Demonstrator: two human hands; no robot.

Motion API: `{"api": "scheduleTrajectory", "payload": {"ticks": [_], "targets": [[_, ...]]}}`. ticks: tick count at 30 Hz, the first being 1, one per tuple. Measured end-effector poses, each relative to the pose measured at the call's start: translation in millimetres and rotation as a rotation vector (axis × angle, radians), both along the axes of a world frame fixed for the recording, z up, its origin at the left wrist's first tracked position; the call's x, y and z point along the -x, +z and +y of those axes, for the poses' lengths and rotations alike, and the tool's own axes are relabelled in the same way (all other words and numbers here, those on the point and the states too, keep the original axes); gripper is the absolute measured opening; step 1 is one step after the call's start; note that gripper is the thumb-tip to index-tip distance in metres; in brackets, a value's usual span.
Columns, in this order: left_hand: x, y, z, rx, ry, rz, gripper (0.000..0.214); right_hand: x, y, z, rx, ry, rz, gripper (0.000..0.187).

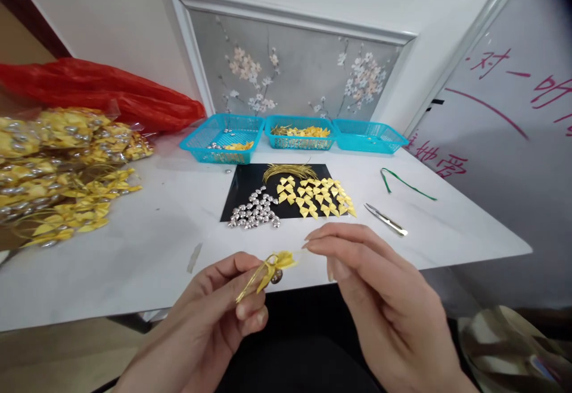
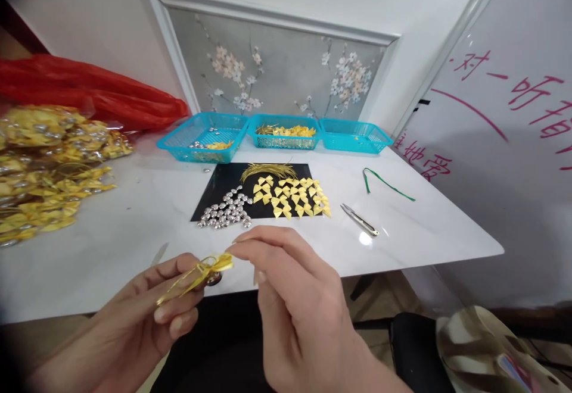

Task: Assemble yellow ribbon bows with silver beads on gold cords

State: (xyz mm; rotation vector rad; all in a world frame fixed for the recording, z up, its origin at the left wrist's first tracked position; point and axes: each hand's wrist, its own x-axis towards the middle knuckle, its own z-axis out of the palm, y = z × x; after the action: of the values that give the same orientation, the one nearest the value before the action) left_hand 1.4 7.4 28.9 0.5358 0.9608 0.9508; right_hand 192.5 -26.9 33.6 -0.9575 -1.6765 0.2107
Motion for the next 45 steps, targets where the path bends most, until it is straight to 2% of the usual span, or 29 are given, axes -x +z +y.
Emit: {"api": "scheduleTrajectory", "payload": {"ticks": [3, 5, 9, 13, 17, 21, 24, 27, 30, 32, 34, 37, 39, 43, 45], "targets": [[-1, 0.9, 1, 0.119, 0.046, -0.083, 0.037, -8, 5.8, -2, 0.033, 0.071, -0.004, 0.052], [-1, -0.5, 1, 0.129, 0.041, -0.098, 0.037, -8, 5.3, -2, 0.046, 0.054, 0.023, 0.053], [1, -5.8, 2, -0.031, -0.059, -0.041, 0.027, -2, 1.6, -2, 0.015, 0.007, -0.092, 0.030], [4, -7.8, 1, -0.189, -0.096, 0.054, 0.021, 6, -7.8, 3, -0.111, -0.100, -0.236, 0.032], [2, -8.6, 1, -0.199, -0.114, 0.071, 0.020, 8, -19.6, 10, -0.145, -0.141, -0.309, 0.029], [0, -10.6, 0, -0.187, -0.101, 0.047, 0.019, 8, -19.7, 13, -0.169, -0.045, -0.296, 0.029], [-2, -10.0, -2, -0.177, -0.103, 0.053, 0.021, 13, -18.1, 14, -0.044, 0.062, -0.071, 0.028], [-5, -8.0, -5, -0.212, -0.111, 0.103, 0.025, 21, -24.6, 17, 0.274, 0.151, 0.320, 0.017], [-9, -7.8, -9, -0.337, -0.053, 0.234, 0.025, 28, -34.9, 22, 0.571, 0.281, 0.707, 0.026], [-10, -9.8, -9, -0.442, -0.035, 0.325, 0.022, 29, -39.0, 24, 0.645, 0.369, 0.840, 0.031], [-9, -13.0, -8, -0.520, -0.033, 0.385, 0.018, 26, -39.8, 27, 0.617, 0.389, 0.756, 0.030], [-4, -17.5, -5, -0.559, -0.033, 0.370, 0.015, 15, -37.8, 33, 0.406, 0.244, 0.350, 0.020], [2, -18.9, -3, -0.573, -0.082, 0.323, 0.016, 7, -36.4, 37, 0.290, 0.156, 0.183, 0.018], [10, -17.9, 3, -0.628, -0.272, 0.342, 0.018, -4, -33.5, 40, 0.241, 0.133, 0.122, 0.016], [10, -17.0, 4, -0.642, -0.273, 0.386, 0.018, -7, -30.6, 35, 0.218, 0.117, 0.130, 0.013]]}}
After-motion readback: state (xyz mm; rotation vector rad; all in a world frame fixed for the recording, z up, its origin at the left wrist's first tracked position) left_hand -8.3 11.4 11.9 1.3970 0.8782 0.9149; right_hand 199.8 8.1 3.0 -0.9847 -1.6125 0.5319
